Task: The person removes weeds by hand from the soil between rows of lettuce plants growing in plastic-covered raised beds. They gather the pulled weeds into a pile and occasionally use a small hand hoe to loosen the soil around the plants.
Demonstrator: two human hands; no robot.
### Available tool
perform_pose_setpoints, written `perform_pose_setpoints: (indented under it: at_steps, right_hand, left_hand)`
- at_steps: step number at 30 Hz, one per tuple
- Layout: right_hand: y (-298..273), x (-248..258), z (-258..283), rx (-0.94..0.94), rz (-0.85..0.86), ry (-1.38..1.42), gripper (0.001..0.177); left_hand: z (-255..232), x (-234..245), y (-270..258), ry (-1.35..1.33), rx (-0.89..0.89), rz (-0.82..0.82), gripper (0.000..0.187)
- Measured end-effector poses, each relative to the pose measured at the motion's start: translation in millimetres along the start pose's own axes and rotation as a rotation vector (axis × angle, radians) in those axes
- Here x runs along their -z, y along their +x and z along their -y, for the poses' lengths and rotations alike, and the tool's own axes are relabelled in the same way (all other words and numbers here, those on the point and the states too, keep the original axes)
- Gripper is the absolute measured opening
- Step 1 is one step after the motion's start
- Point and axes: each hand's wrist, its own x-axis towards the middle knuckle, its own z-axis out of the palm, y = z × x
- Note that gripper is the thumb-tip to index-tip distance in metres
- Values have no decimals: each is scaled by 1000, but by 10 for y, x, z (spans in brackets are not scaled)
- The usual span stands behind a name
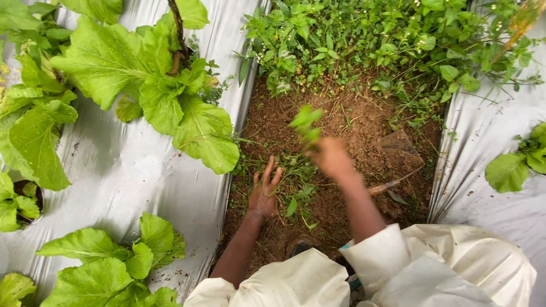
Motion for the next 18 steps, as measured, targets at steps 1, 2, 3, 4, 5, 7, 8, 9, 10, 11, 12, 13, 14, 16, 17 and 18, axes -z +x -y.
perform_pose_setpoints:
  at_steps: [1,2,3,4,5,7,8,9,10,11,12,13,14,16,17,18]
  right_hand:
    - [38,-307,-19,-1,-6,-1,24]
    - [80,-631,-17,83,46,-85,26]
    - [130,-959,-11,168,97,-169,37]
    - [17,-749,192,173,100,-165,37]
    - [-91,-540,395,131,195,-170,46]
    - [-231,-288,507,86,301,-177,57]
    - [-198,-210,440,63,328,-84,54]
    - [-171,-125,371,42,355,9,52]
    - [32,-235,189,44,350,10,52]
    - [238,-346,4,10,81,99,46]
    - [409,-489,-185,-30,-181,189,47]
    - [526,-467,-137,-35,-178,192,47]
    - [668,-418,-85,-81,-194,201,53]
    - [856,-413,-38,-123,-212,211,59]
    - [908,-463,-42,-62,-208,170,56]
    - [945,-539,-41,-1,-197,126,53]
  left_hand:
    - [-4,-53,8,0,-5,-2,122]
    - [5,-86,-10,79,-9,-5,120]
    - [23,-119,-27,159,-13,-7,118]
    - [-16,-49,27,163,-8,-5,118]
    - [-48,21,81,208,-76,-44,107]
    - [-352,266,96,244,-137,-77,116]
    - [-561,479,152,343,-71,-36,103]
    - [-778,694,206,441,-6,6,94]
    - [-558,490,184,445,-10,3,94]
    - [-335,282,164,383,-54,-24,97]
    - [-130,68,91,315,-95,-43,99]
    - [-189,110,71,314,-96,-37,99]
    - [-230,161,94,332,-86,-28,97]
    - [-248,184,113,354,-78,-23,95]
    - [-215,154,110,346,-66,-26,91]
    - [-195,117,67,335,-47,-27,87]
